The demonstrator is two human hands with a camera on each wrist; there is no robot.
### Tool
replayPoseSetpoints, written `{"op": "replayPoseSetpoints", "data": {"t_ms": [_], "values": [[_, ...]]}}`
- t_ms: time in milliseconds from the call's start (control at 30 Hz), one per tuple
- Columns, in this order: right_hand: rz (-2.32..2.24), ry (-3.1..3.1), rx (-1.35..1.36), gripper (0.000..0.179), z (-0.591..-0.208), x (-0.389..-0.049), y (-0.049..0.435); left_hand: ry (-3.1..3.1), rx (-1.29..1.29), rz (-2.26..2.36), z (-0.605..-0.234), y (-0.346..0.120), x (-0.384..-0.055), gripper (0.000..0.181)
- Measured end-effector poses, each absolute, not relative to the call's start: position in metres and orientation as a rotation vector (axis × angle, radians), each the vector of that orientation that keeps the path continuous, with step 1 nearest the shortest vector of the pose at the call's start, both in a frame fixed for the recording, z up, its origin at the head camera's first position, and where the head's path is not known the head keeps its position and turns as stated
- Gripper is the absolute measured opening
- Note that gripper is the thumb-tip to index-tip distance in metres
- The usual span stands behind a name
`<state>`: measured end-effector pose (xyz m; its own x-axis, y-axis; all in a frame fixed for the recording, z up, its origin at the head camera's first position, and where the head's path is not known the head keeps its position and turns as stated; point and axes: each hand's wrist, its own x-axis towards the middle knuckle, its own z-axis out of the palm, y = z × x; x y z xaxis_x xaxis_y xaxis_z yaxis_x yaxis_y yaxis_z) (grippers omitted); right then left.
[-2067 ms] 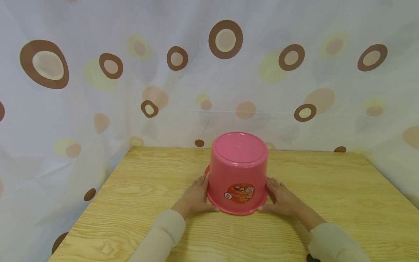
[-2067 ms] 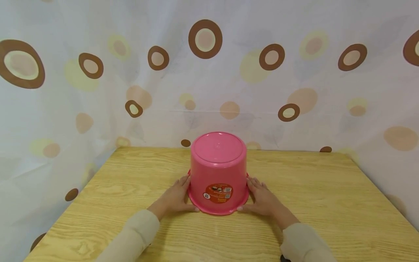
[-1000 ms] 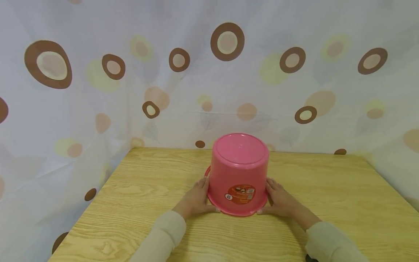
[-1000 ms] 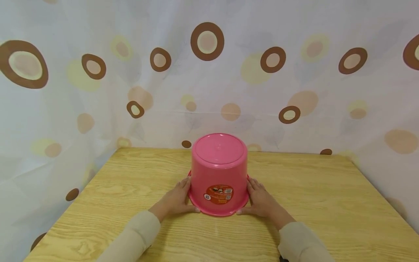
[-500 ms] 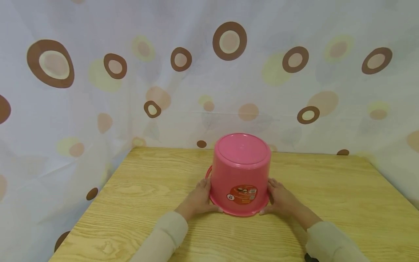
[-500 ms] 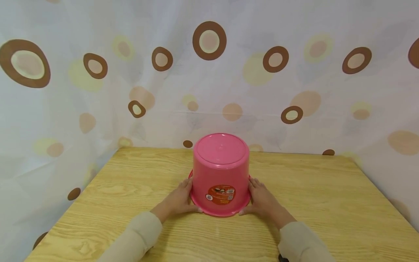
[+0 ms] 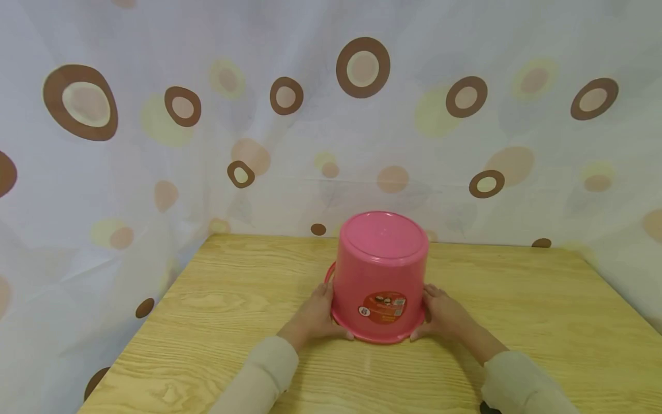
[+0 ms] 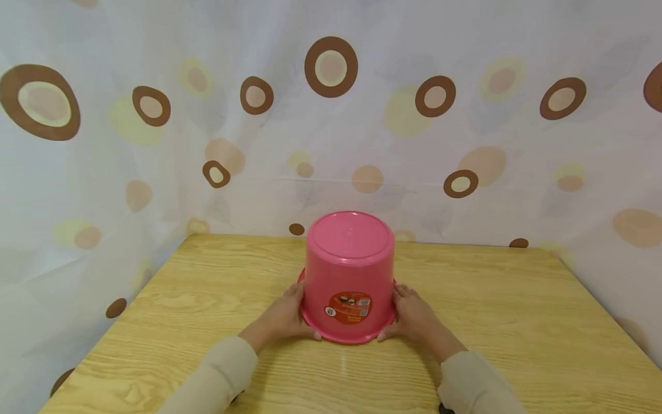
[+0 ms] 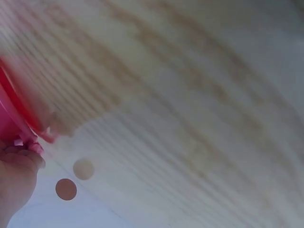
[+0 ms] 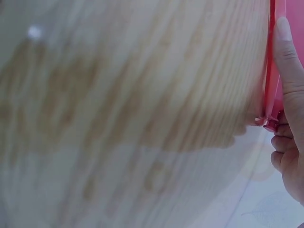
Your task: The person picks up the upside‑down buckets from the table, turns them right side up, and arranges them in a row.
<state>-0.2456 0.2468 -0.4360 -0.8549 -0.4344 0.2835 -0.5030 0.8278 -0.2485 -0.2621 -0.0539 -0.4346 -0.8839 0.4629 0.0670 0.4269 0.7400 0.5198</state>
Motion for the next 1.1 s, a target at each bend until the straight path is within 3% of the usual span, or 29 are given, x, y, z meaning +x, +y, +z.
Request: {"op": "replayPoseSetpoints", "data": {"t_ms": [633,933,1100], "values": [[0.584,-2.891,0.656,0.105,-0.430,-0.244,0.251,2.802,0.656,0.931,-0.422,-0.055,-0.262,0.115],[0.730,-2.822,0.675,0.077,-0.432,-0.242,0.252,2.750,0.693,0.899,-0.424,-0.050,-0.260,0.100],[0.696,-2.844,0.659,0.073,-0.429,-0.244,0.251,2.740,0.624,0.984,-0.422,-0.046,-0.261,0.091]]}}
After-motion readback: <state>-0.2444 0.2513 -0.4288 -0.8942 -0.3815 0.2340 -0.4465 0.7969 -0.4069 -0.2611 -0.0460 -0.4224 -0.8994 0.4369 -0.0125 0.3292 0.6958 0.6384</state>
